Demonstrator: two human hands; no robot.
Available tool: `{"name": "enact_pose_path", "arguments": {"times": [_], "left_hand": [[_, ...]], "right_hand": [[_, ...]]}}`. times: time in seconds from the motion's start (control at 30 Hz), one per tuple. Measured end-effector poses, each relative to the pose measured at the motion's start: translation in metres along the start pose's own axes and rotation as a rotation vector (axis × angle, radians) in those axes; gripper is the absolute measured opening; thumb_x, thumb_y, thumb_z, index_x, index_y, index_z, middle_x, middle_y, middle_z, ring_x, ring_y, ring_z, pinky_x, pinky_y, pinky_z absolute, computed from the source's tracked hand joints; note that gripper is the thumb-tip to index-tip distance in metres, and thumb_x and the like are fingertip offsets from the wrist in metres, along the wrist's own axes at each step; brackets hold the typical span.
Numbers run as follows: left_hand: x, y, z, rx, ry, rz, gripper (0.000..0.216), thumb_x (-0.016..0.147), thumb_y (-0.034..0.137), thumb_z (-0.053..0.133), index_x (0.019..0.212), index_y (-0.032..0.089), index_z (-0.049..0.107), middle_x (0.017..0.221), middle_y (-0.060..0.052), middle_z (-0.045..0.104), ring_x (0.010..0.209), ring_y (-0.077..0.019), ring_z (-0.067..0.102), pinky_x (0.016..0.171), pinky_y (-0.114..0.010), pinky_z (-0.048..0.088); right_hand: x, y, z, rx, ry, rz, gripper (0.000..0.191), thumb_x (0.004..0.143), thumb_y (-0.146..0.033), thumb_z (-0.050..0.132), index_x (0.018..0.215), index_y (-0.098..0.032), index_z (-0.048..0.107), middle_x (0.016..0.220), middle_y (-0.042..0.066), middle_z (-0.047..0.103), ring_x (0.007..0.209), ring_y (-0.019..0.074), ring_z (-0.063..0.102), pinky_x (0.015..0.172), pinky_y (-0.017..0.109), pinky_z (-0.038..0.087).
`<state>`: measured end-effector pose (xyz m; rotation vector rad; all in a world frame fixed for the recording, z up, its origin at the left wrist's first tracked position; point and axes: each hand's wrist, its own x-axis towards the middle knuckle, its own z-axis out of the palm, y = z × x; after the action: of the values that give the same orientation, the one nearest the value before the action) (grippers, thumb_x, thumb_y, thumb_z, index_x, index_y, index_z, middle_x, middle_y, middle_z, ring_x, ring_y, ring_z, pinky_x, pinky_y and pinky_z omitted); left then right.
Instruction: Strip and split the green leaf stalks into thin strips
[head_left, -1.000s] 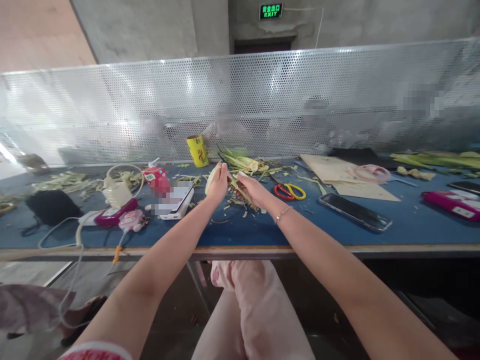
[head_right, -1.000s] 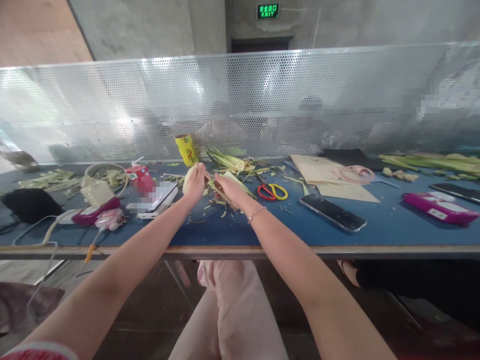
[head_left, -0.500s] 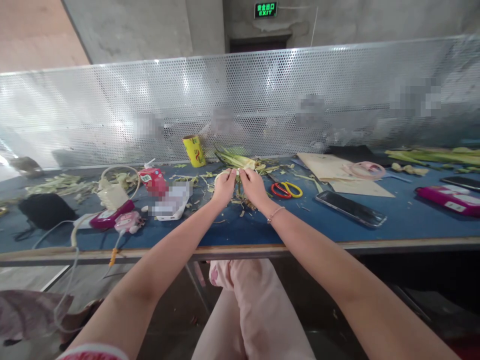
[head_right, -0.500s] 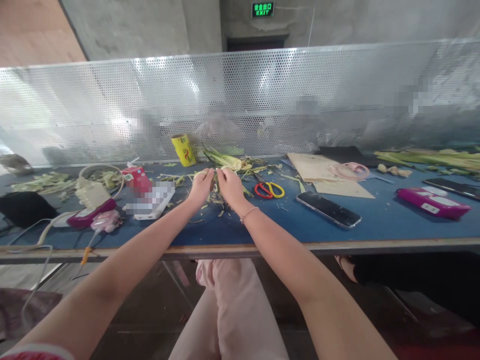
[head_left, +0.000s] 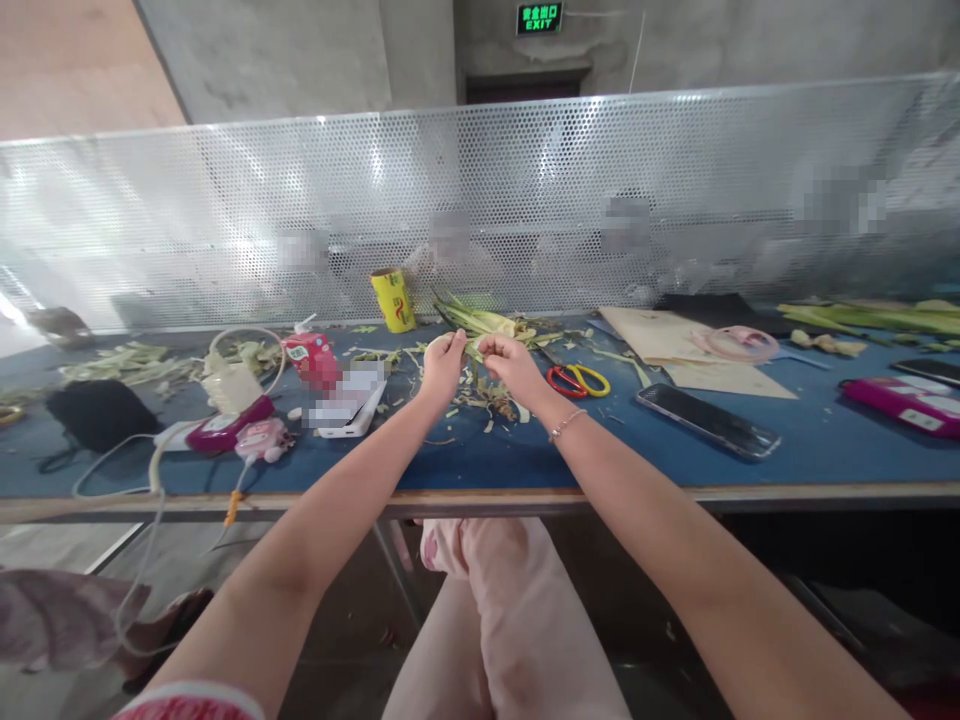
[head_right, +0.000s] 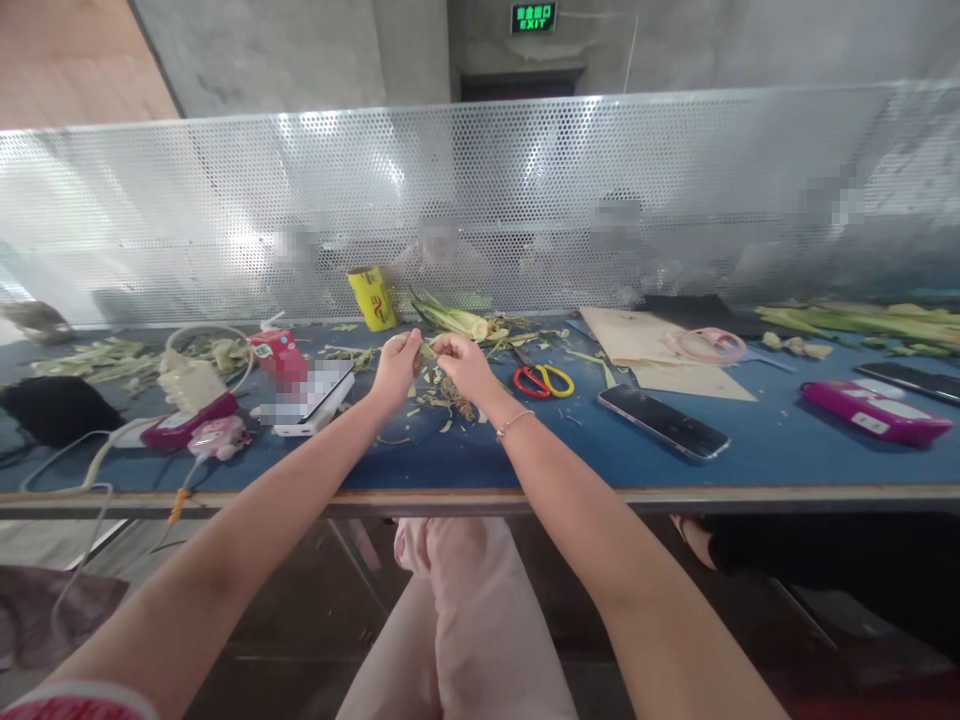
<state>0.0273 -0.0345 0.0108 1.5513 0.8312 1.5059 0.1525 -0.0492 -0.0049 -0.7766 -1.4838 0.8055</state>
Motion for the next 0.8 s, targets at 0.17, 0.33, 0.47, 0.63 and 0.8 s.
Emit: {"name": "enact_pose_path", "arguments": {"times": [0.17, 0.33, 0.47, 0.63, 0.8], "left_hand": [[0.001, 0.0, -0.001, 0.014, -0.013, 0.017, 0.043, 0.088, 0.042, 0.052, 0.057, 0.02, 0.031, 0.045, 0.008, 0.025, 0.041, -0.0059, 0.022, 0.045, -0.024, 0.018], [0.001, -0.001, -0.003, 0.218, -0.011, 0.15, 0.045, 0.09, 0.036, 0.049, 0.052, 0.019, 0.032, 0.05, 0.005, 0.032, 0.047, -0.0074, 0.029, 0.05, -0.025, 0.024], [-0.001, 0.0, -0.002, 0.398, -0.029, 0.282, 0.044, 0.091, 0.028, 0.046, 0.049, 0.018, 0.033, 0.054, 0.003, 0.035, 0.052, -0.0086, 0.034, 0.056, -0.026, 0.027], [-0.005, 0.0, 0.0, 0.429, -0.102, 0.313, 0.045, 0.091, 0.03, 0.044, 0.049, 0.019, 0.032, 0.057, 0.002, 0.035, 0.053, -0.0095, 0.035, 0.057, -0.028, 0.027], [-0.008, -0.002, 0.001, 0.452, -0.152, 0.34, 0.043, 0.091, 0.036, 0.043, 0.052, 0.019, 0.035, 0.059, 0.002, 0.039, 0.054, -0.0099, 0.037, 0.058, -0.028, 0.029]], "right_hand": [[0.0, -0.004, -0.003, 0.042, -0.013, 0.035, 0.016, 0.063, -0.024, 0.058, 0.078, -0.018, 0.056, 0.062, -0.004, 0.046, 0.055, 0.0085, 0.038, 0.053, 0.025, 0.029], [-0.002, -0.007, 0.001, 0.191, -0.026, 0.159, 0.027, 0.07, -0.041, 0.064, 0.066, -0.019, 0.048, 0.055, -0.006, 0.035, 0.047, 0.006, 0.024, 0.047, 0.025, 0.018], [-0.001, -0.003, 0.005, 0.197, 0.049, 0.176, 0.043, 0.066, -0.052, 0.069, 0.059, -0.021, 0.039, 0.053, -0.007, 0.025, 0.047, 0.0064, 0.022, 0.045, 0.025, 0.015], [0.003, 0.007, 0.004, 0.096, 0.172, 0.094, 0.041, 0.072, -0.051, 0.064, 0.058, -0.021, 0.039, 0.052, -0.006, 0.028, 0.045, 0.0074, 0.024, 0.044, 0.026, 0.019], [0.003, 0.007, 0.003, -0.031, 0.247, -0.039, 0.038, 0.079, -0.049, 0.056, 0.058, -0.021, 0.044, 0.05, -0.005, 0.032, 0.048, 0.0095, 0.032, 0.048, 0.026, 0.024]]}}
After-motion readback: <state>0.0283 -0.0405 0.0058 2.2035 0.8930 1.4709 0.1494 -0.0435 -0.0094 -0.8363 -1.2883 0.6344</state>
